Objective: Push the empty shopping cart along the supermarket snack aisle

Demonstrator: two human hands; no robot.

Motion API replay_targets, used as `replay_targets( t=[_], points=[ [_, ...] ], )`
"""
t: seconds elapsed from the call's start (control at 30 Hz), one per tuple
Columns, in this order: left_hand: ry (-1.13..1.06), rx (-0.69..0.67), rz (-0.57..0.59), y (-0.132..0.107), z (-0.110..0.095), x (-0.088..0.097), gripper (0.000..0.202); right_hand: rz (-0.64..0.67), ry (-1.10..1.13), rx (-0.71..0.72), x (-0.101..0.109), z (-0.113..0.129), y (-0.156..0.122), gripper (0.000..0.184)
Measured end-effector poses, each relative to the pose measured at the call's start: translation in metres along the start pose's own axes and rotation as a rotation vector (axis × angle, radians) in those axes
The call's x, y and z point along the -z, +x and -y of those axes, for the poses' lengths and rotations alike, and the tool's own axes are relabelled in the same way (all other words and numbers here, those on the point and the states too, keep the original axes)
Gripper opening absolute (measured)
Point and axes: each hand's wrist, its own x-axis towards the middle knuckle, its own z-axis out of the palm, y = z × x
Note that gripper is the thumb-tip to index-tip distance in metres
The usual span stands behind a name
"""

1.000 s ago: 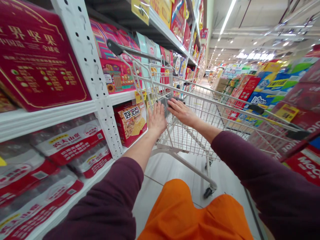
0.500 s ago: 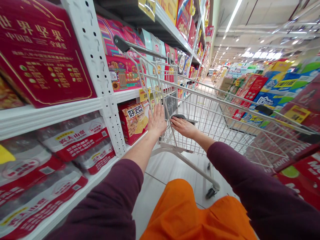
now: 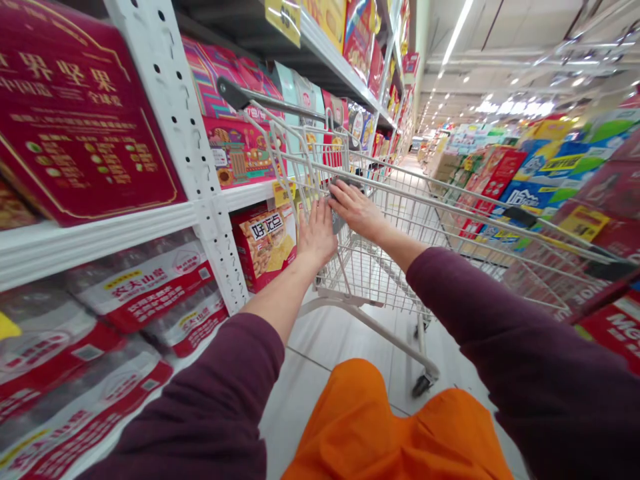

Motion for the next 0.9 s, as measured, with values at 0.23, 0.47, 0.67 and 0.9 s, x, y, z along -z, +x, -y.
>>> replay_targets(
  t=[0.23, 0.47, 0.67, 0.9],
  points=[
    [0.038, -0.063, 0.004, -0.008, -0.003, 0.013, 0.067, 0.131, -0.006, 0.030, -0.017, 0.017, -0.052, 0.037],
    [0.021, -0.123, -0.115, 0.016, -0.028, 0.053, 0.070, 0.015, -0.005, 0.019, 0.034, -0.006, -0.058, 0.041],
    [0.022, -0.197, -0.121, 0.044, -0.079, 0.067, 0.067, -0.073, -0.060, -0.384, 0.070, -0.041, -0.048, 0.046],
    [0.049, -0.199, 0.001, 0.057, -0.107, 0.050, 0.067, -0.126, -0.051, -0.546, 0.062, -0.052, -0.085, 0.041]
  ],
)
